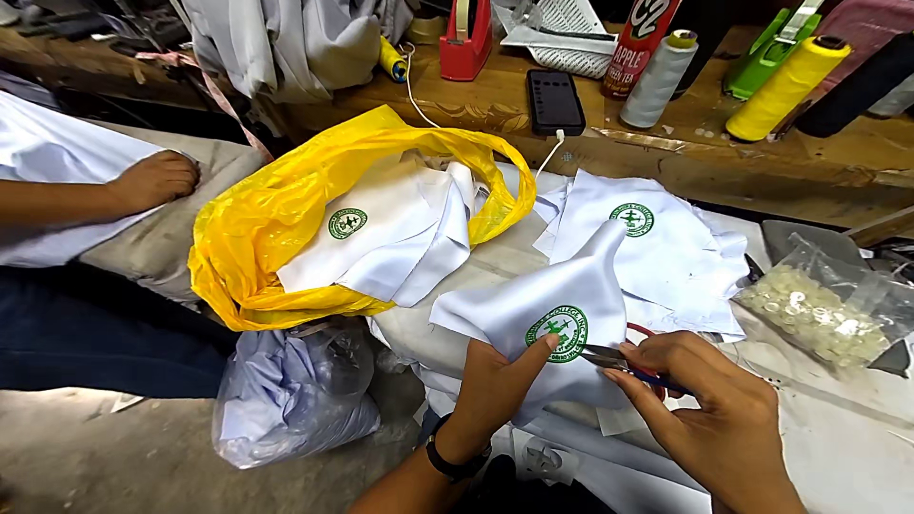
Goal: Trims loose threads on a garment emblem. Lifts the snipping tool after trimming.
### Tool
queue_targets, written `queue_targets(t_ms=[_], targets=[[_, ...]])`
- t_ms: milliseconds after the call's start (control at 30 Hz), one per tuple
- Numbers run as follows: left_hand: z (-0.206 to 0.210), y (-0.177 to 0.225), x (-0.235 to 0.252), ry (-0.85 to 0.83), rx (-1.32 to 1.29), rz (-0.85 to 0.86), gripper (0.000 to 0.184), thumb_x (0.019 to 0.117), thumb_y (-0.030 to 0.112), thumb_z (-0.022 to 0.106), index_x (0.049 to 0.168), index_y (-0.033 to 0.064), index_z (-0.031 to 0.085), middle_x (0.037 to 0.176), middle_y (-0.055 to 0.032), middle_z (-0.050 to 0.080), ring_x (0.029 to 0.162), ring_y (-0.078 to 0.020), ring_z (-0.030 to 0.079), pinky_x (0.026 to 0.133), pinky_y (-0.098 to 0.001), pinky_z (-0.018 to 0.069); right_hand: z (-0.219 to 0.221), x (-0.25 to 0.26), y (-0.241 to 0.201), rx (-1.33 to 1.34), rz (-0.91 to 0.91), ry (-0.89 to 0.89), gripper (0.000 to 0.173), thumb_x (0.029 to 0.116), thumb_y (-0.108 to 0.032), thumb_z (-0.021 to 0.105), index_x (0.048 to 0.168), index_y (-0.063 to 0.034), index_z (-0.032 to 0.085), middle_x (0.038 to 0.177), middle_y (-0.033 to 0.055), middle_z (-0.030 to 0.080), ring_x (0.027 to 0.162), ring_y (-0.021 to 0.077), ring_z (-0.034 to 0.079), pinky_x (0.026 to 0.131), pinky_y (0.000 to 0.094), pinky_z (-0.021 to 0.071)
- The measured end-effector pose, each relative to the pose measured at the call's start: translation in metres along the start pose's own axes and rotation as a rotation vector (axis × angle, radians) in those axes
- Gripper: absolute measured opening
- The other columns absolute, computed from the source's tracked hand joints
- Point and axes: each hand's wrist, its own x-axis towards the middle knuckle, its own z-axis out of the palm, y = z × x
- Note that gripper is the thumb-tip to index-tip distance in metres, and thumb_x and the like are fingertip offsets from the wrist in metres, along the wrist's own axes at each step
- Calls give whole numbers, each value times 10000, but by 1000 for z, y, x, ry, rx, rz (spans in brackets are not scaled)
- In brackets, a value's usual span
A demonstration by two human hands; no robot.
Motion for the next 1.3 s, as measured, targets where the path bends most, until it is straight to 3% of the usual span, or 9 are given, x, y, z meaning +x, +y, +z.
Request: queue_targets(t_ms=[367, 467, 633, 967, 1033, 1200, 1300], targets=[[-1, 1, 1, 4, 4, 1, 236, 867, -84, 692, 1067, 10, 609, 916, 9, 748, 880, -61, 728, 846, -265, 615, 7, -1, -4, -155, -74, 60, 215, 985, -246, 664, 910, -60, 741, 871, 109, 718, 798, 154, 653, 679, 233, 481], [-2, 4, 3, 12, -75, -108, 226, 882, -88, 670, 1073, 12, 602, 911, -10, 750, 865, -82, 735, 836, -280, 620, 13, -3, -1, -59, -53, 81, 206, 966, -234, 689, 925, -35, 724, 871, 110, 692, 825, 94, 632, 716, 154, 470], [-2, 9, 6, 16, -182, -267, 184, 909, -91, 637, 1064, 3, 605, 899, -44, 752, 838, -111, 743, 808, -294, 626, 18, -7, 2, 175, 43, 75, 213, 917, -200, 738, 952, 5, 695, 898, 64, 657, 798, -70, 555, 664, 27, 409], [0, 6, 3, 30, -127, -190, 211, 888, -97, 661, 1066, 3, 612, 905, -29, 753, 852, -101, 741, 823, -297, 626, 11, -6, -3, -75, -36, 76, 209, 975, -243, 679, 923, -46, 724, 862, 105, 687, 785, 92, 619, 669, 159, 460], [0, 6, 3, 25, -128, -193, 199, 891, -95, 658, 1059, 4, 618, 898, -31, 755, 844, -101, 742, 818, -297, 627, 12, -6, -2, -58, -33, 82, 205, 969, -236, 685, 932, -39, 727, 868, 105, 690, 804, 84, 623, 686, 149, 460], [-3, 9, 6, -9, -161, -269, 189, 919, -87, 635, 1079, 8, 608, 910, -38, 755, 853, -105, 741, 819, -291, 624, 17, -5, 3, 178, 41, 72, 208, 920, -200, 735, 942, 4, 697, 892, 65, 660, 791, -63, 551, 659, 32, 403], [-5, 9, 7, -31, -179, -296, 196, 924, -89, 627, 1096, 3, 600, 923, -45, 752, 858, -113, 742, 828, -298, 623, 17, -4, 4, 136, 6, 60, 204, 951, -211, 711, 934, -8, 705, 894, 74, 675, 833, -21, 593, 717, 58, 440]])
